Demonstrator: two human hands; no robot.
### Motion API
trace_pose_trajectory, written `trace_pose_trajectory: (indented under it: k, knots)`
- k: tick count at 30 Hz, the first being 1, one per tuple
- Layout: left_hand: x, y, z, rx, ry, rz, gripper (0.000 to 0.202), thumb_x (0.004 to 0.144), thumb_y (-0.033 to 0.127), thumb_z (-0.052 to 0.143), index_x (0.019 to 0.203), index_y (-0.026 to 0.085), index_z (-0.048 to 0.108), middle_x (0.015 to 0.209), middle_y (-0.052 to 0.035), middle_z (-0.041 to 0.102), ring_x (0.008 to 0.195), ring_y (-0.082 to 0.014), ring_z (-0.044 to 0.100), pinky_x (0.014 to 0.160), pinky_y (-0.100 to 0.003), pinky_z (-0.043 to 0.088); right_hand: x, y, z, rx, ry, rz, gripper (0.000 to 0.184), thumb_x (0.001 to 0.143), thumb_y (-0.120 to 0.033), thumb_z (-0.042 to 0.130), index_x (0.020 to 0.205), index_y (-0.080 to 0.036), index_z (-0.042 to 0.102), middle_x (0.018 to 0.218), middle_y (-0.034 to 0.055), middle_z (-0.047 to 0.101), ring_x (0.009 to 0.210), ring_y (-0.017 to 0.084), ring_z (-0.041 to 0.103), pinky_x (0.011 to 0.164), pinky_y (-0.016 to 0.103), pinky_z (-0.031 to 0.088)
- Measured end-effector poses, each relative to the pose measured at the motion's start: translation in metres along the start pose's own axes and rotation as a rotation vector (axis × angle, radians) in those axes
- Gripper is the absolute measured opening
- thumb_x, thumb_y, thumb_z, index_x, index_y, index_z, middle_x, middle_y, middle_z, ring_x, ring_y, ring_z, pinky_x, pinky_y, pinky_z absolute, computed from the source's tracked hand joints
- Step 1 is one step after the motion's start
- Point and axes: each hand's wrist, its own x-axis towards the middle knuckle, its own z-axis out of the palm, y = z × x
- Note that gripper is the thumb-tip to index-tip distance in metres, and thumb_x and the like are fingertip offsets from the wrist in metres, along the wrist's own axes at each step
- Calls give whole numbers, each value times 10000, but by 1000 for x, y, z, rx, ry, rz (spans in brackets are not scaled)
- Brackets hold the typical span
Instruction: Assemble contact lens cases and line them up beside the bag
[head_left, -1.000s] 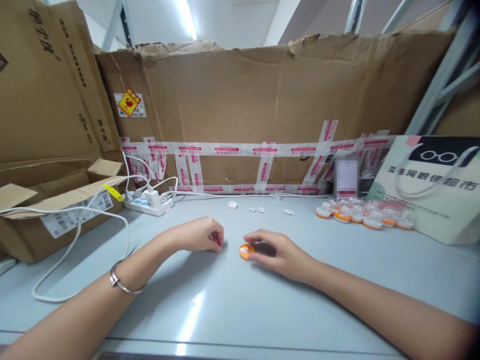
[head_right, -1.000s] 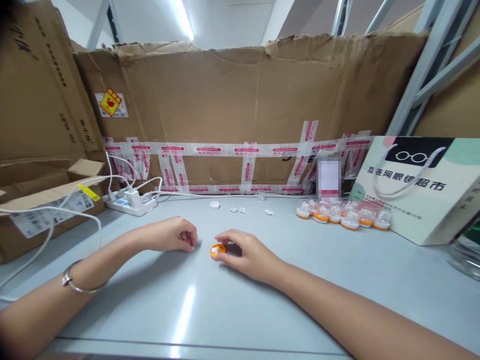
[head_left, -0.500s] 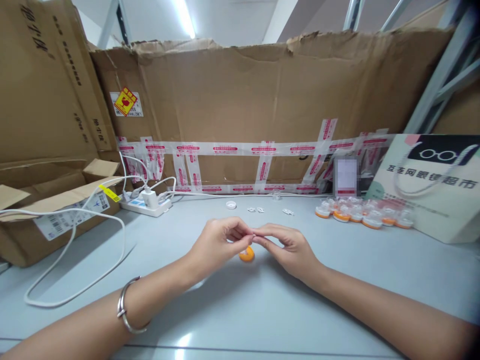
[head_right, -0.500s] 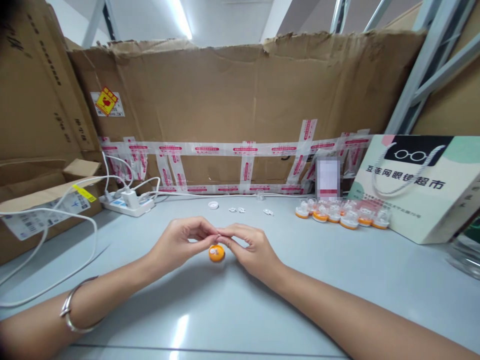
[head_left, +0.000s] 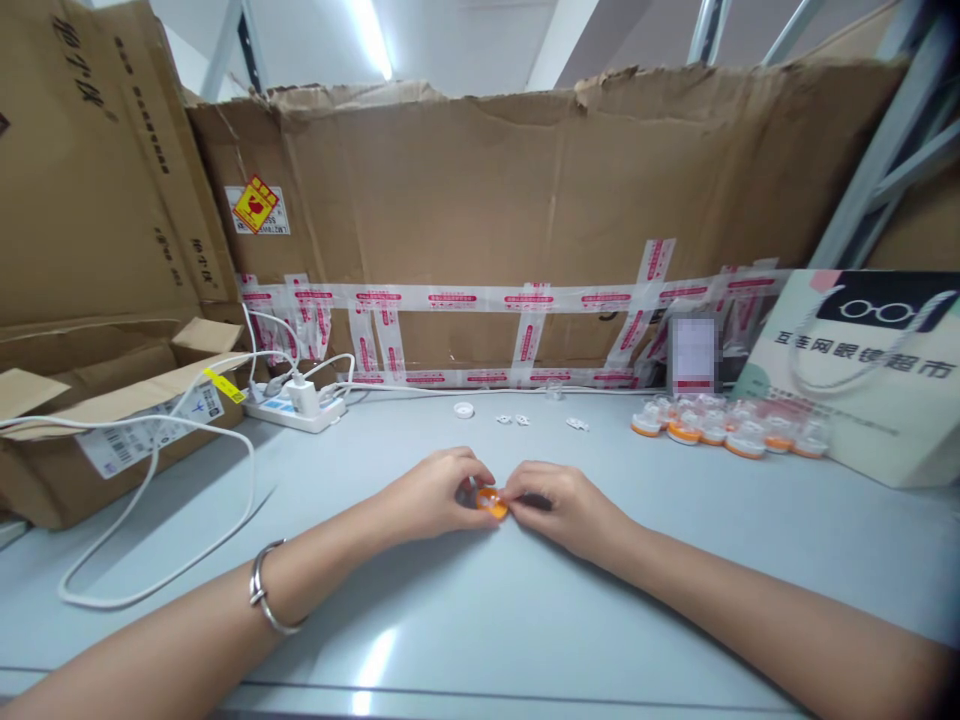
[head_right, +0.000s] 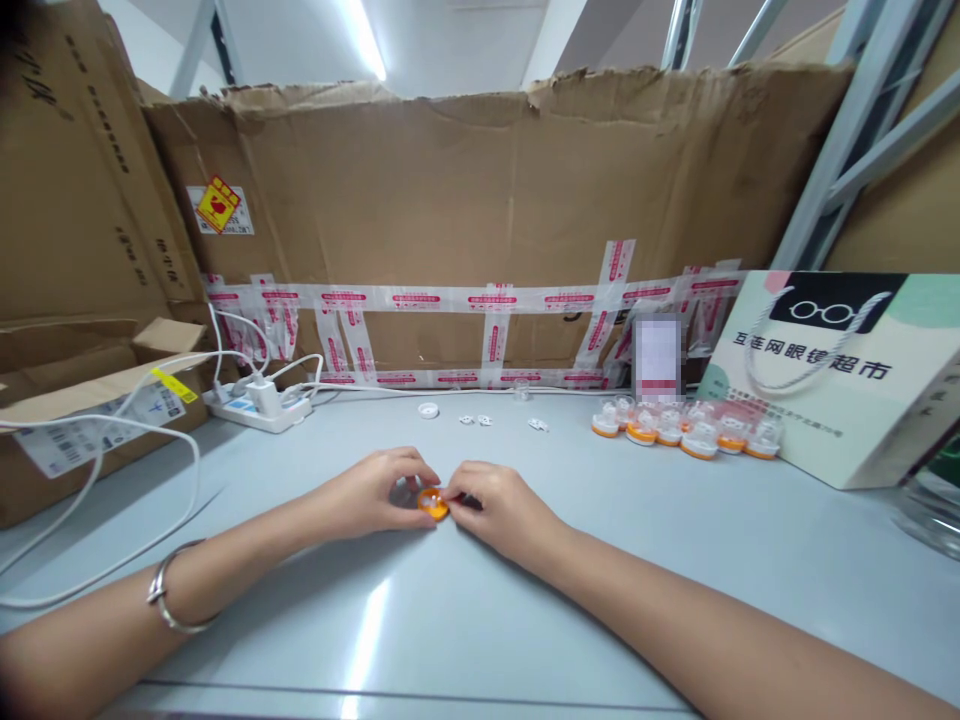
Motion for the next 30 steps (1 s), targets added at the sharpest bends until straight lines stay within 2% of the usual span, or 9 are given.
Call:
trace_pose_trajectory:
  k: [5,14,23,30]
  knots:
    - [1,-1,2,-9,-27,-2,237,723,365,624,884,194,657,815,-18,594,701,-133,547,643,-226,413,1,-1,0,-100,-24,-86,134,794,-112,511,790,-163,634,782,49,634,730,137,581,673,252,470]
    - [1,1,0,-10,-37,14,238,721,354,630,881,180,660,807,-28,605,711,-140,542,651,-230,409,1,-2,1,-179,-38,-168,141,808,-122,498,814,-163,632,793,61,623,746,148,561,681,268,463]
    - [0,1,-1,-24,-60,7,251,726,361,631,898,180,661,817,-33,603,723,-143,549,657,-230,413,1,-6,-3,-180,-100,-136,179,754,-72,499,834,-161,631,822,60,602,776,158,550,723,298,441]
    - [-2,2,-2,12,-38,20,248,733,358,625,904,182,656,822,-34,617,736,-149,569,662,-225,420,1,-10,-5,-199,-145,-67,120,763,-112,496,814,-151,597,829,66,588,785,171,538,729,309,438]
